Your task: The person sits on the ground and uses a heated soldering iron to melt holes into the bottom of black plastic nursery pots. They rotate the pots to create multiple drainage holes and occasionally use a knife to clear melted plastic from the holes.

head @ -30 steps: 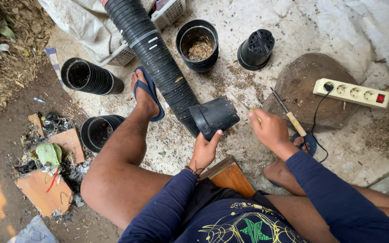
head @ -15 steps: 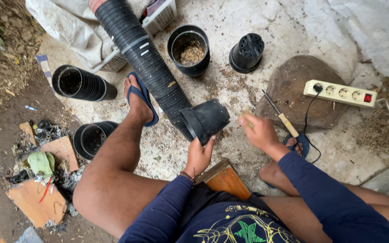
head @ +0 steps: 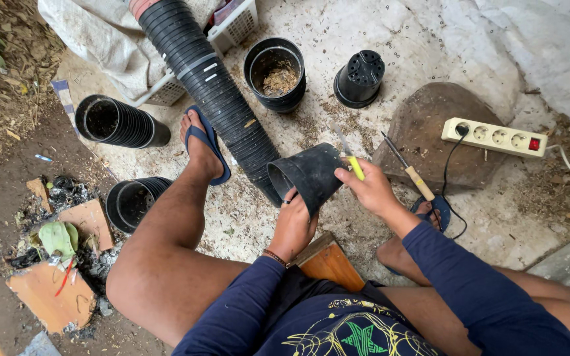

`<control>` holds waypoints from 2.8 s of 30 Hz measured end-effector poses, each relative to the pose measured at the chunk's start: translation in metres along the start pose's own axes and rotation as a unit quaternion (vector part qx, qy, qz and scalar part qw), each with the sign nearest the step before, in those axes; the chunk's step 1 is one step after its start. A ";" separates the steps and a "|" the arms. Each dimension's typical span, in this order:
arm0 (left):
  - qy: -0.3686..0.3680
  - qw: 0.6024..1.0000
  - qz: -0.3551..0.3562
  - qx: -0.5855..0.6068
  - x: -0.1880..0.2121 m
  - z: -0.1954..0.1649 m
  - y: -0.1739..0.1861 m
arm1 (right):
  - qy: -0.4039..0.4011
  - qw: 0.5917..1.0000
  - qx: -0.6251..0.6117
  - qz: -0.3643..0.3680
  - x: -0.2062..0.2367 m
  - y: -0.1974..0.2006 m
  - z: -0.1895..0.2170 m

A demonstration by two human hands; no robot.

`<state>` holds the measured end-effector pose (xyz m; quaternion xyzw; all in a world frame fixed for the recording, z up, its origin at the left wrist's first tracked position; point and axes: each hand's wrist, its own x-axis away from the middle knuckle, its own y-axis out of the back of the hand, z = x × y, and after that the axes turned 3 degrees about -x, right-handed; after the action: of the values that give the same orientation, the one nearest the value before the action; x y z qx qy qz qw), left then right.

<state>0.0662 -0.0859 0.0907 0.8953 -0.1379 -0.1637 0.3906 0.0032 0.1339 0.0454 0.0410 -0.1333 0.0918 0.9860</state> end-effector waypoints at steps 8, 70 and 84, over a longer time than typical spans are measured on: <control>0.255 0.870 0.053 0.419 0.007 0.008 -0.015 | -0.009 0.997 -0.077 -0.024 0.005 0.012 0.011; 0.243 0.660 -0.193 0.684 -0.035 0.076 0.050 | 0.339 0.830 0.439 0.059 0.062 0.021 0.178; 0.251 0.665 -0.203 0.673 -0.035 0.079 0.051 | 0.292 0.885 0.347 0.105 0.059 0.023 0.176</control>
<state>-0.0036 -0.1579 0.0845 0.9277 0.0774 0.1297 -0.3414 0.0101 0.1476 0.2323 0.3373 0.1973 0.2434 0.8877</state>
